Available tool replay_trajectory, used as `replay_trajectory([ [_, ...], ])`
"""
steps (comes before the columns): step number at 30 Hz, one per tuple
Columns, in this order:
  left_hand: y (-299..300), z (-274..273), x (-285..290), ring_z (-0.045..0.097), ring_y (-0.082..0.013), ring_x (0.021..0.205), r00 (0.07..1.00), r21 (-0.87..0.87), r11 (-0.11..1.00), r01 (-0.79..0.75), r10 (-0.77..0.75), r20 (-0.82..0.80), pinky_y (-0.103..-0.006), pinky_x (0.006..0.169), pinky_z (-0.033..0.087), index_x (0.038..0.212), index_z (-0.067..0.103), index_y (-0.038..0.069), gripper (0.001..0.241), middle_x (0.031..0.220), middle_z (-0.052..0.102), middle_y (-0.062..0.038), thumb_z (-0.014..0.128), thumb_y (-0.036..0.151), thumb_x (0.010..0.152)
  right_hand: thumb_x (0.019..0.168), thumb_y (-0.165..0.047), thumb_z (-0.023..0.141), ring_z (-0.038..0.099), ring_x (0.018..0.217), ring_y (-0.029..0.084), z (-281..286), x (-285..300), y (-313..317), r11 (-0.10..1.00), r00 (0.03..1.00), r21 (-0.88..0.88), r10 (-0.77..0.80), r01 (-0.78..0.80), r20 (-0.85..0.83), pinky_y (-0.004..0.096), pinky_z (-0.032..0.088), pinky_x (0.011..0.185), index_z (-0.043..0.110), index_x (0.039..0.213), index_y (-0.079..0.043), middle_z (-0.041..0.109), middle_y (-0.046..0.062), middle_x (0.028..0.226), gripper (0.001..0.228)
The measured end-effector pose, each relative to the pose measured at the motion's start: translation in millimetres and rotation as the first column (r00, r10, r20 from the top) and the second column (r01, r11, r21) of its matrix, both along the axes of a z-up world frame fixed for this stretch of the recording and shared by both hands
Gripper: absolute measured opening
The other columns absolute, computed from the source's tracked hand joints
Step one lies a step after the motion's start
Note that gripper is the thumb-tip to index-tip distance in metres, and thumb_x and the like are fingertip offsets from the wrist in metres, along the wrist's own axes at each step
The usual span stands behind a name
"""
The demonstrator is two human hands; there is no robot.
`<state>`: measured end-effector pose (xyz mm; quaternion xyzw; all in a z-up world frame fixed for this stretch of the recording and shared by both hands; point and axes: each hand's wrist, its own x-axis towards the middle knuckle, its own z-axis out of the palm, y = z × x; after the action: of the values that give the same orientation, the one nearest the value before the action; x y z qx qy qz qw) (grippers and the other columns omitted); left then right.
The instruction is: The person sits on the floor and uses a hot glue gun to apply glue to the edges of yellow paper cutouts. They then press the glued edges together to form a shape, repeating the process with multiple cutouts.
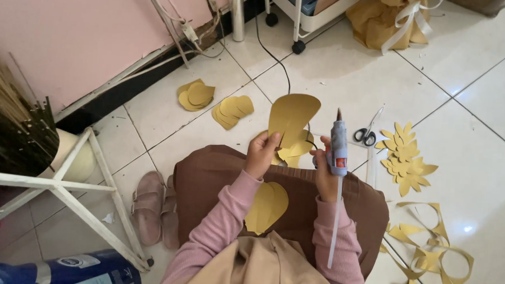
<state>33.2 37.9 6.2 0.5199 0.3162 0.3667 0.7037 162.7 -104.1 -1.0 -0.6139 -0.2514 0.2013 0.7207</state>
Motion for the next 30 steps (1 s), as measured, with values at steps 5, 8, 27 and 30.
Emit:
replay_trajectory([
  [5, 20, 24, -5, 0.06, -0.0032, 0.068, 0.991, 0.178, 0.975, -0.132, 0.134, -0.001, -0.0218, 0.063, 0.056, 0.082, 0.068, 0.011, 0.026, 0.067, 0.063, 0.001, 0.064, 0.024, 0.104, 0.093, -0.014, 0.077, 0.069, 0.096, 0.032, -11, -10, 8, 0.998, 0.918, 0.006, -0.057, 0.059, 0.393, 0.044, 0.054, 0.084, 0.065, 0.123, -0.003, 0.067, 0.019, 0.105, 0.034],
  [8, 15, 53, -8, 0.058, -0.0038, 0.059, 0.99, 0.198, 0.971, -0.133, 0.138, -0.01, -0.0216, 0.059, 0.054, 0.081, 0.067, 0.01, 0.028, 0.061, 0.064, 0.0, 0.063, 0.024, 0.105, 0.088, -0.018, 0.083, 0.067, 0.081, 0.027, -25, -18, 10, 1.0, 0.926, -0.008, 0.01, -0.007, 0.378, 0.042, 0.053, 0.077, 0.069, 0.111, -0.005, 0.069, 0.015, 0.092, 0.029],
  [27, 10, 45, -6, 0.041, -0.0024, 0.057, 0.983, 0.357, 0.924, -0.135, 0.169, -0.065, -0.02, 0.057, 0.039, 0.077, 0.065, 0.013, 0.031, 0.055, 0.052, 0.005, 0.06, 0.023, 0.106, 0.088, -0.047, 0.08, 0.058, 0.058, 0.035, -35, -15, 12, 0.998, 0.839, -0.057, 0.038, -0.008, 0.544, 0.04, 0.047, 0.059, 0.061, 0.077, -0.011, 0.057, 0.013, 0.063, 0.042],
  [30, 9, 43, -6, 0.039, -0.0023, 0.057, 0.982, 0.369, 0.918, -0.142, 0.178, -0.064, -0.0202, 0.058, 0.038, 0.075, 0.064, 0.014, 0.032, 0.055, 0.05, 0.006, 0.061, 0.022, 0.106, 0.089, -0.048, 0.079, 0.059, 0.058, 0.038, -33, -16, 11, 0.998, 0.837, -0.065, 0.034, 0.002, 0.546, 0.041, 0.047, 0.059, 0.06, 0.076, -0.01, 0.058, 0.016, 0.063, 0.044],
])
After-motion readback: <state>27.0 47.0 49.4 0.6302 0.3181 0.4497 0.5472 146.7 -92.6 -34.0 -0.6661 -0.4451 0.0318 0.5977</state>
